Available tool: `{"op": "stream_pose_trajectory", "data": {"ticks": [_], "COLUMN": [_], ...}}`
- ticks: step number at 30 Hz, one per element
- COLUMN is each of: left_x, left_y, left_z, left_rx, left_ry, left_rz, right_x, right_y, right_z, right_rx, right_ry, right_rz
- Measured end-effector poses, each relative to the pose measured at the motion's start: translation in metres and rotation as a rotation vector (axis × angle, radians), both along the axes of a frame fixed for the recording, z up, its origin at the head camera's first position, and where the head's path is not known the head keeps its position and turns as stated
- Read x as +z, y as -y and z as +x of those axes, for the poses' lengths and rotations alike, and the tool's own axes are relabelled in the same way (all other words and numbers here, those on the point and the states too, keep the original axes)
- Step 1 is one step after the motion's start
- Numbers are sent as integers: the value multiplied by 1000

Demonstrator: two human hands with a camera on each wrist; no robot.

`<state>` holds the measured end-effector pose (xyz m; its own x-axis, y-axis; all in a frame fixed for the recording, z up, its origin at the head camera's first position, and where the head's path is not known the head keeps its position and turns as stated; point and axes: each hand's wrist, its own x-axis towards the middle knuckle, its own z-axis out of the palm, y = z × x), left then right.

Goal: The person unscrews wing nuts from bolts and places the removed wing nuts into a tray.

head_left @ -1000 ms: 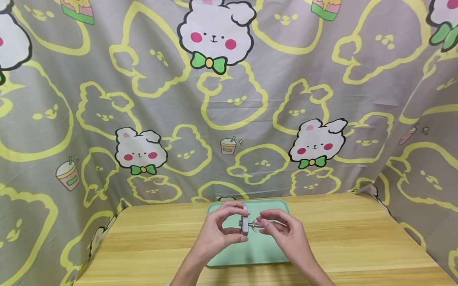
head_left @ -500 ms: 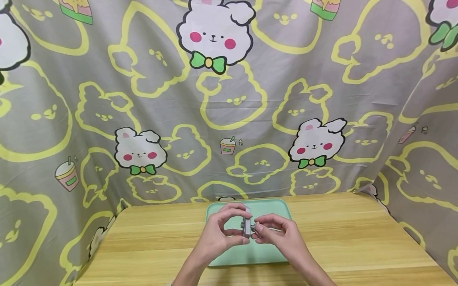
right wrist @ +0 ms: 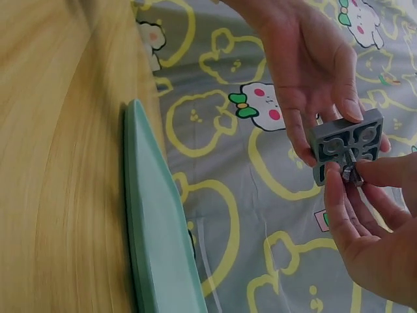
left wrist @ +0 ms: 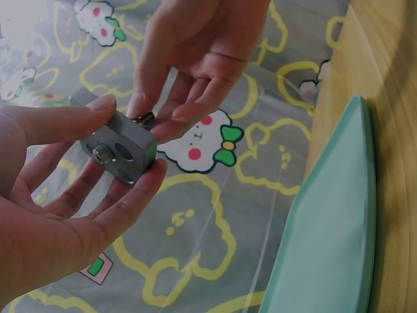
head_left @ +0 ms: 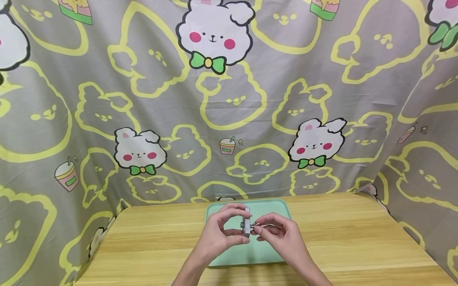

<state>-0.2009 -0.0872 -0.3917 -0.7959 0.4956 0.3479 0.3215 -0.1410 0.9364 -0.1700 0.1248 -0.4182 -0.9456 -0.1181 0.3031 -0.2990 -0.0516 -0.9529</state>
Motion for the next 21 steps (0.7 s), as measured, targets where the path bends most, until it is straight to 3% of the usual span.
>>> {"op": "stream_pose_trajectory", "data": {"ticks": [10,18,21], "left_x": [1,1,1], "left_y": [3,4,4], "left_z": [0,-1,-1], "left_rx": [1,-12,-12], "left_ry": [0,9,13], "left_rz": [17,35,36], "right_x": [-3,-6,-7], "right_y": [5,2,1], "right_z": [3,-6,-9], "right_rx": [-106,-207,-221], "right_ry": [-389,-865,-983], "right_rz": [166,385,432]}}
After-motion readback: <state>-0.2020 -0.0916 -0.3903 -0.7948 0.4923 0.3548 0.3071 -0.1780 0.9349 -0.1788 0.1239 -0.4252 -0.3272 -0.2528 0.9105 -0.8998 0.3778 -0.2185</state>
